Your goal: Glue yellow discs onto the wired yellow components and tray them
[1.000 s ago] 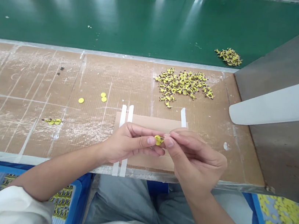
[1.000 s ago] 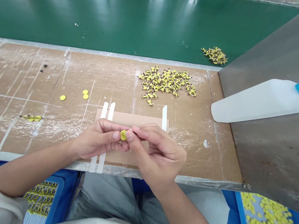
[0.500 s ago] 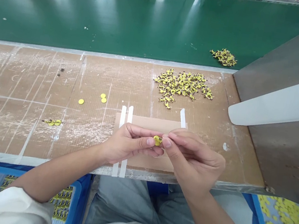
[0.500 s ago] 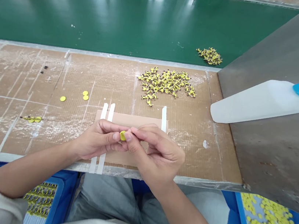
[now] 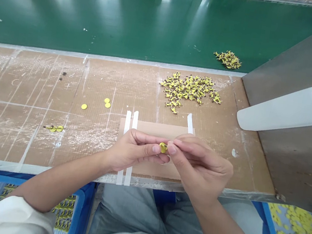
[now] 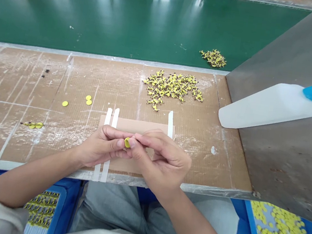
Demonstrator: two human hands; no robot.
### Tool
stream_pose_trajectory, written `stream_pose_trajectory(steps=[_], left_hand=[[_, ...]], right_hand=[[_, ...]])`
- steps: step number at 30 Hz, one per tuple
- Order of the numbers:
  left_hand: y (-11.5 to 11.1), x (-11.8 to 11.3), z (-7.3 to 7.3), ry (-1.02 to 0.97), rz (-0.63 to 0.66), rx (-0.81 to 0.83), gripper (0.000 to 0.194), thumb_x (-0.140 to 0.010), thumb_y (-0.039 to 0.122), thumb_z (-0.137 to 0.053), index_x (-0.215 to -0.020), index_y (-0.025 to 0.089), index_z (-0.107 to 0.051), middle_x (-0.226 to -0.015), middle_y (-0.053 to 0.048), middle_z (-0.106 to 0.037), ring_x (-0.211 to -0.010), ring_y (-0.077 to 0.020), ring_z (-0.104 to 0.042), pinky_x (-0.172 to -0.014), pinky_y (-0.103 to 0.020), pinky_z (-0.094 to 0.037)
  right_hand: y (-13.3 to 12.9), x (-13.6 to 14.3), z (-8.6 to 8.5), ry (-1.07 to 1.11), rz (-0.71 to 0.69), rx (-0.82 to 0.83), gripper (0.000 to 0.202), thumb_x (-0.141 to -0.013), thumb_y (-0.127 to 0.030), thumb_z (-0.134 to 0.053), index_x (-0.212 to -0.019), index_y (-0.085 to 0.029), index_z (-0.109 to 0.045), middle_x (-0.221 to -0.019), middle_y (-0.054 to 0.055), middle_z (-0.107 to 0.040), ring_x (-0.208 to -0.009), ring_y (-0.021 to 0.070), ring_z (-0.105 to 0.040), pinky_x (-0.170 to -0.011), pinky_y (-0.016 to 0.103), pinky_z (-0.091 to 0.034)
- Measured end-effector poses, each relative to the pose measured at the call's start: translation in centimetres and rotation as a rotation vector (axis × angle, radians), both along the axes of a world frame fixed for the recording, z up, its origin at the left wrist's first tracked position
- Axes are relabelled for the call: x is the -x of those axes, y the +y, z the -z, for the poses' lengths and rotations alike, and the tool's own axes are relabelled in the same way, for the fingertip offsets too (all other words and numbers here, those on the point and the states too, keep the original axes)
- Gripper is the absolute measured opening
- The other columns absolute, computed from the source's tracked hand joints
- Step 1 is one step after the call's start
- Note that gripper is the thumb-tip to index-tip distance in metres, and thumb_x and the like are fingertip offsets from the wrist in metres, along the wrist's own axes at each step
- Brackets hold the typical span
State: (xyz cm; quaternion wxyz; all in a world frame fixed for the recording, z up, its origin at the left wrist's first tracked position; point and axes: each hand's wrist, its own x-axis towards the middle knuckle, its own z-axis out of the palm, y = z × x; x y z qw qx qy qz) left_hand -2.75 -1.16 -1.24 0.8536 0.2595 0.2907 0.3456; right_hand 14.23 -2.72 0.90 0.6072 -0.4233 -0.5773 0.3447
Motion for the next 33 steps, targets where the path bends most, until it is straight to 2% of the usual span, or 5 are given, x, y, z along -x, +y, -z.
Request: stream_pose_trajectory(steps=[5, 9, 15, 24, 33], left_hand=[[-0.06, -0.01, 0.10, 0.025, -0.012, 0.013, 0.029, -0.078, 0.028, -0.081, -0.105, 0.017, -0.078, -0.107, -0.013, -0.077, -0.091, -0.0231, -0.076, -0.091, -0.039, -0.060], [-0.02, -0.06, 0.04, 0.030, -0.017, 0.017, 0.029, -0.076, 0.029, -0.082, -0.102, 0.018, -0.078, -0.105, -0.013, -0.078, -0.091, -0.0239, -0.076, -0.091, -0.040, -0.059], [-0.05, -0.16, -0.01, 0.020, -0.022, 0.014, 0.027, -0.077, 0.028, -0.082, -0.101, 0.019, -0.079, -0.101, -0.011, -0.079, -0.087, -0.0197, -0.076, -0.087, -0.034, -0.061], [-0.07, -0.22, 0.15, 0.009, -0.044, -0.002, 0.021, -0.077, 0.026, -0.082, -0.096, 0.020, -0.080, -0.099, -0.010, -0.079, -0.083, -0.0174, -0.076, -0.084, -0.031, -0.062], [0.22, -0.09, 0.34, 0.106, -0.064, -0.064, 0.024, -0.070, 0.031, -0.087, -0.090, 0.018, -0.081, -0.080, -0.008, -0.079, -0.070, -0.0186, -0.075, -0.077, -0.035, -0.063]], right_hand=[[0.01, -0.01, 0.03, 0.001, -0.001, -0.002, 0.026, -0.077, -0.005, -0.076, -0.091, -0.027, -0.078, -0.080, 0.002, -0.075, -0.069, 0.0173, -0.069, -0.060, 0.031, -0.059], [0.01, 0.00, 0.03, 0.000, -0.001, 0.008, 0.025, -0.077, -0.005, -0.075, -0.089, -0.027, -0.077, -0.078, 0.001, -0.074, -0.069, 0.0170, -0.069, -0.060, 0.031, -0.058], [0.01, 0.08, 0.11, 0.013, -0.003, 0.007, 0.028, -0.076, -0.002, -0.075, -0.091, -0.026, -0.077, -0.080, 0.001, -0.074, -0.070, 0.0164, -0.068, -0.062, 0.031, -0.058], [0.10, 0.11, 0.15, 0.025, -0.018, 0.023, 0.028, -0.075, -0.001, -0.075, -0.090, -0.025, -0.078, -0.080, 0.002, -0.074, -0.070, 0.0159, -0.068, -0.061, 0.030, -0.058], [0.16, -0.01, -0.53, 0.040, -0.030, 0.210, 0.017, -0.074, -0.008, -0.079, -0.082, -0.024, -0.079, -0.080, 0.003, -0.076, -0.071, 0.0161, -0.071, -0.065, 0.027, -0.063]])
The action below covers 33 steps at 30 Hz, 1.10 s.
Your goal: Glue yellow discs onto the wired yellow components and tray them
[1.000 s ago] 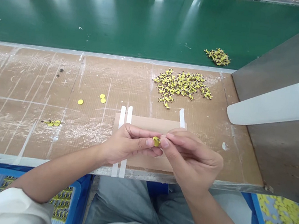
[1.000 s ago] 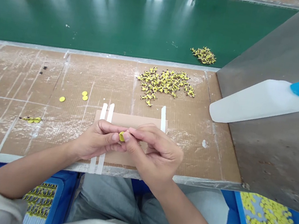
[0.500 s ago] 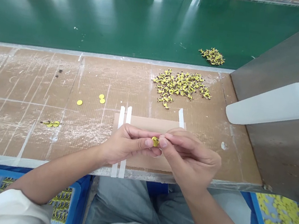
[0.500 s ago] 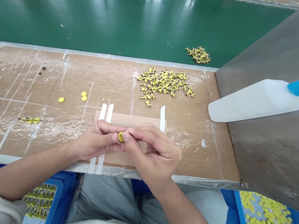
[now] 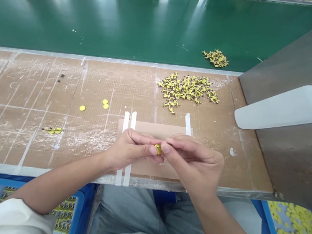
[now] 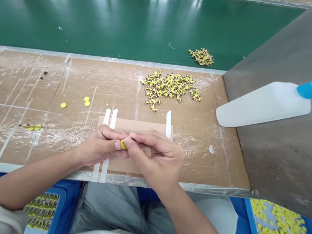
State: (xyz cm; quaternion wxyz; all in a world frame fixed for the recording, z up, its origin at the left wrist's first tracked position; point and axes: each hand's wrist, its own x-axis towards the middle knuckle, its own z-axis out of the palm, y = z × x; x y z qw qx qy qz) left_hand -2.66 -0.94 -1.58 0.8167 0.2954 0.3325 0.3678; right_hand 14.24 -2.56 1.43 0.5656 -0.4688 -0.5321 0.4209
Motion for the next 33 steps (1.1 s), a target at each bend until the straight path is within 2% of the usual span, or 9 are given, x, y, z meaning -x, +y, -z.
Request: stream_pose_trajectory(steps=[4, 7, 12, 15, 19, 24, 33], left_hand=[[0.0, -0.1, 0.1, -0.030, -0.036, 0.003, 0.023, -0.061, 0.030, -0.092, -0.078, 0.020, -0.081, -0.067, -0.004, -0.077, -0.059, -0.0179, -0.073, -0.067, -0.033, -0.064], [0.0, -0.1, 0.4, -0.042, -0.053, 0.003, 0.025, -0.056, 0.030, -0.094, -0.074, 0.019, -0.080, -0.066, -0.004, -0.077, -0.055, -0.0181, -0.072, -0.062, -0.032, -0.063], [0.2, -0.3, 0.9, -0.050, -0.071, -0.015, 0.035, -0.044, 0.032, -0.097, -0.067, 0.015, -0.076, -0.062, -0.004, -0.075, -0.051, -0.0160, -0.070, -0.053, -0.024, -0.059], [0.3, -0.5, 1.1, -0.074, -0.169, -0.111, 0.037, -0.039, 0.028, -0.098, -0.061, 0.015, -0.071, -0.059, 0.000, -0.071, -0.050, -0.0111, -0.066, -0.050, -0.018, -0.055], [0.3, -0.5, 1.2, -0.138, -0.254, -0.272, 0.032, -0.046, 0.023, -0.097, -0.062, 0.017, -0.071, -0.061, 0.002, -0.069, -0.054, -0.0082, -0.065, -0.054, -0.016, -0.055], [0.3, -0.3, 1.4, -0.202, -0.232, -0.344, 0.026, -0.051, 0.021, -0.095, -0.065, 0.020, -0.073, -0.063, 0.002, -0.068, -0.057, -0.0096, -0.066, -0.056, -0.018, -0.056], [0.2, -0.1, 1.8, -0.212, -0.200, -0.440, 0.032, -0.051, 0.019, -0.095, -0.076, 0.020, -0.075, -0.071, 0.001, -0.071, -0.064, -0.0100, -0.067, -0.060, -0.020, -0.056]], right_hand=[[0.2, 0.0, 0.0, 0.158, -0.065, 0.122, 0.014, -0.071, -0.012, -0.082, -0.078, -0.024, -0.079, -0.079, 0.003, -0.077, -0.067, 0.0162, -0.073, -0.059, 0.024, -0.062], [0.3, 0.2, -0.1, 0.276, -0.120, 0.192, 0.014, -0.070, -0.013, -0.084, -0.077, -0.024, -0.080, -0.076, 0.003, -0.077, -0.065, 0.0153, -0.073, -0.057, 0.022, -0.062], [0.2, 0.5, -0.2, 0.402, -0.228, 0.229, 0.015, -0.072, -0.012, -0.082, -0.079, -0.025, -0.080, -0.075, 0.001, -0.077, -0.060, 0.0137, -0.071, -0.057, 0.022, -0.063], [0.1, 0.6, -0.2, 0.409, -0.228, 0.231, 0.019, -0.072, -0.009, -0.081, -0.079, -0.026, -0.080, -0.076, 0.000, -0.078, -0.064, 0.0123, -0.072, -0.061, 0.019, -0.062], [0.0, 0.7, -0.2, 0.389, -0.221, 0.189, 0.022, -0.071, -0.007, -0.080, -0.080, -0.027, -0.081, -0.076, 0.000, -0.077, -0.066, 0.0110, -0.071, -0.062, 0.017, -0.060], [0.0, 0.5, -0.2, 0.365, -0.251, 0.142, 0.024, -0.071, -0.006, -0.080, -0.081, -0.028, -0.081, -0.075, 0.000, -0.077, -0.068, 0.0117, -0.070, -0.062, 0.020, -0.059], [-0.3, 0.4, -0.3, 0.367, -0.307, 0.119, 0.024, -0.074, -0.006, -0.077, -0.085, -0.028, -0.081, -0.076, 0.001, -0.077, -0.068, 0.0134, -0.069, -0.063, 0.024, -0.058]])
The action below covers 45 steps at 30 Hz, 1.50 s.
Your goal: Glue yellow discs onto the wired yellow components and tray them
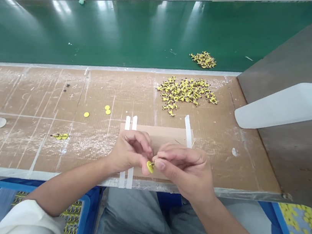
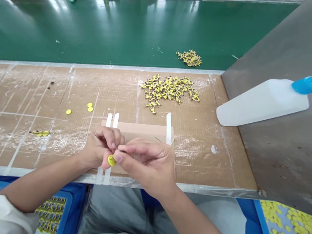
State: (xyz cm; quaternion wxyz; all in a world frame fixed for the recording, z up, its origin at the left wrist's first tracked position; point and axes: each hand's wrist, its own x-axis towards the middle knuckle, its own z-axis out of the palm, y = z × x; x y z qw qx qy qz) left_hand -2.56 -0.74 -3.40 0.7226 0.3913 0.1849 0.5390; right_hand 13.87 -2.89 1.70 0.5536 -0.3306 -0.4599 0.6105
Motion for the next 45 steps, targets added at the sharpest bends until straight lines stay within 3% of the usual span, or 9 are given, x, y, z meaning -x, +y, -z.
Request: stream_pose_trajectory(steps=[13, 28, 39, 45], left_hand=[[0.1, -0.2, 0.0, 0.061, -0.050, 0.006, 0.056, -0.041, 0.029, -0.098, -0.091, 0.020, -0.072, -0.082, 0.000, -0.069, -0.066, -0.0091, -0.064, -0.063, -0.019, -0.053], [0.3, -0.1, -0.6, 0.119, -0.100, -0.075, 0.050, -0.042, 0.036, -0.096, -0.082, 0.019, -0.072, -0.072, 0.001, -0.061, -0.059, -0.0073, -0.056, -0.054, -0.018, -0.048], [0.0, 0.4, -1.1, 0.221, -0.106, -0.209, 0.044, -0.043, 0.032, -0.096, -0.079, 0.020, -0.075, -0.069, 0.000, -0.064, -0.057, -0.0102, -0.059, -0.054, -0.023, -0.048], [-0.2, 0.9, -1.2, 0.282, -0.056, -0.260, 0.047, -0.038, 0.038, -0.094, -0.079, 0.022, -0.077, -0.068, -0.002, -0.067, -0.061, -0.0137, -0.061, -0.059, -0.027, -0.048]], right_hand=[[-0.2, -0.1, -0.2, -0.035, 0.029, -0.044, 0.023, -0.074, -0.008, -0.079, -0.085, -0.028, -0.081, -0.073, 0.002, -0.076, -0.067, 0.0146, -0.069, -0.066, 0.029, -0.059], [0.1, -0.6, -0.5, -0.061, -0.009, -0.123, 0.029, -0.074, -0.004, -0.077, -0.090, -0.027, -0.081, -0.078, 0.003, -0.077, -0.070, 0.0152, -0.070, -0.069, 0.029, -0.059], [0.0, -2.6, 0.4, -0.149, -0.124, -0.377, 0.036, -0.074, -0.010, -0.082, -0.102, -0.031, -0.078, -0.081, 0.004, -0.074, -0.072, 0.0185, -0.069, -0.072, 0.036, -0.059], [0.4, -3.1, -0.2, -0.210, -0.187, -0.535, 0.032, -0.080, -0.013, -0.078, -0.107, -0.030, -0.077, -0.079, 0.005, -0.076, -0.070, 0.0186, -0.072, -0.067, 0.031, -0.060]])
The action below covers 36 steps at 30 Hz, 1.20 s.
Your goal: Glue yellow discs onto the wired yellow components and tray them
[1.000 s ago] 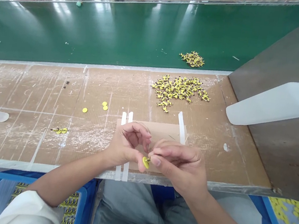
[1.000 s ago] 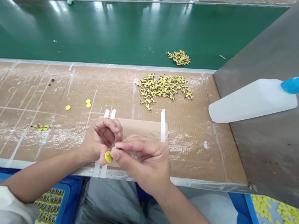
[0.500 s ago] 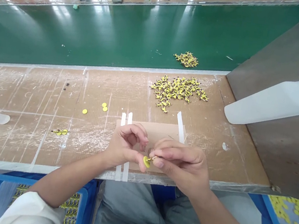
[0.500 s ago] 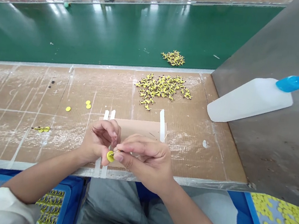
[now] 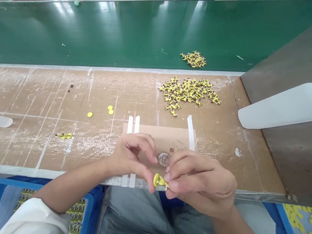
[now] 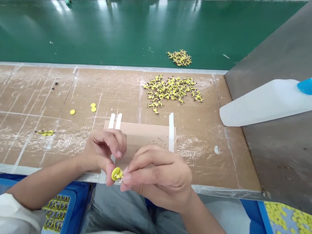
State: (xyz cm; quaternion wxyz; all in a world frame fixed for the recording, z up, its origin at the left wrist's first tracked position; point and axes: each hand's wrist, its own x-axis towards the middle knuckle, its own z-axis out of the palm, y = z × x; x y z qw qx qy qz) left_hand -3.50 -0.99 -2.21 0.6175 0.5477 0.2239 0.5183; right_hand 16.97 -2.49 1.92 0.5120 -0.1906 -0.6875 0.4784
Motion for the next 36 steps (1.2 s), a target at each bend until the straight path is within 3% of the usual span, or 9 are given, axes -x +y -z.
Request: stream_pose_trajectory(steps=[6, 14, 22, 29, 33, 36], left_hand=[[0.1, 0.1, -0.1, -0.013, 0.055, -0.027, 0.042, -0.044, 0.035, -0.094, -0.081, 0.022, -0.078, -0.070, -0.003, -0.067, -0.062, -0.0140, -0.061, -0.060, -0.028, -0.049], [0.1, 0.2, -0.4, -0.051, 0.067, -0.018, 0.027, -0.055, 0.024, -0.094, -0.075, 0.021, -0.076, -0.068, -0.003, -0.067, -0.062, -0.0138, -0.063, -0.059, -0.027, -0.052], [-0.1, 0.3, -0.2, -0.087, 0.080, -0.036, 0.024, -0.058, 0.018, -0.092, -0.074, 0.021, -0.074, -0.068, -0.002, -0.065, -0.062, -0.0134, -0.062, -0.057, -0.027, -0.051], [-0.3, 0.1, -0.3, -0.010, 0.005, -0.025, 0.035, -0.050, 0.033, -0.095, -0.075, 0.020, -0.075, -0.068, -0.002, -0.065, -0.059, -0.0122, -0.059, -0.056, -0.026, -0.047], [-0.3, -0.1, -0.7, 0.000, -0.024, -0.026, 0.046, -0.049, 0.035, -0.095, -0.087, 0.019, -0.074, -0.078, -0.002, -0.065, -0.058, -0.0096, -0.058, -0.056, -0.023, -0.046], [0.2, 0.4, -1.5, 0.032, -0.163, -0.143, 0.053, -0.055, 0.045, -0.092, -0.096, 0.018, -0.073, -0.077, -0.003, -0.063, -0.065, -0.0131, -0.060, -0.064, -0.027, -0.049]], right_hand=[[0.1, 0.4, -0.4, 0.032, -0.055, 0.045, 0.035, -0.080, -0.010, -0.077, -0.110, -0.028, -0.076, -0.077, 0.005, -0.075, -0.066, 0.0175, -0.071, -0.067, 0.031, -0.060], [-0.2, 1.0, -0.8, 0.007, -0.027, 0.132, 0.017, -0.081, -0.013, -0.075, -0.093, -0.024, -0.078, -0.074, 0.005, -0.072, -0.065, 0.0166, -0.067, -0.065, 0.030, -0.059], [-0.2, 1.3, -0.6, 0.041, -0.045, 0.129, 0.021, -0.081, -0.009, -0.074, -0.096, -0.023, -0.078, -0.076, 0.006, -0.070, -0.069, 0.0172, -0.067, -0.067, 0.031, -0.059], [-0.3, 1.3, -0.2, 0.091, -0.021, 0.161, 0.028, -0.078, -0.006, -0.076, -0.099, -0.023, -0.077, -0.077, 0.006, -0.071, -0.069, 0.0174, -0.065, -0.066, 0.033, -0.057], [-0.6, 1.6, 0.2, 0.173, 0.082, 0.301, 0.017, -0.081, -0.014, -0.077, -0.093, -0.026, -0.077, -0.074, 0.004, -0.070, -0.070, 0.0169, -0.065, -0.065, 0.032, -0.057], [-0.8, 2.3, 0.0, 0.202, 0.162, 0.447, 0.008, -0.081, -0.022, -0.078, -0.088, -0.027, -0.077, -0.078, 0.003, -0.071, -0.071, 0.0163, -0.066, -0.064, 0.030, -0.057]])
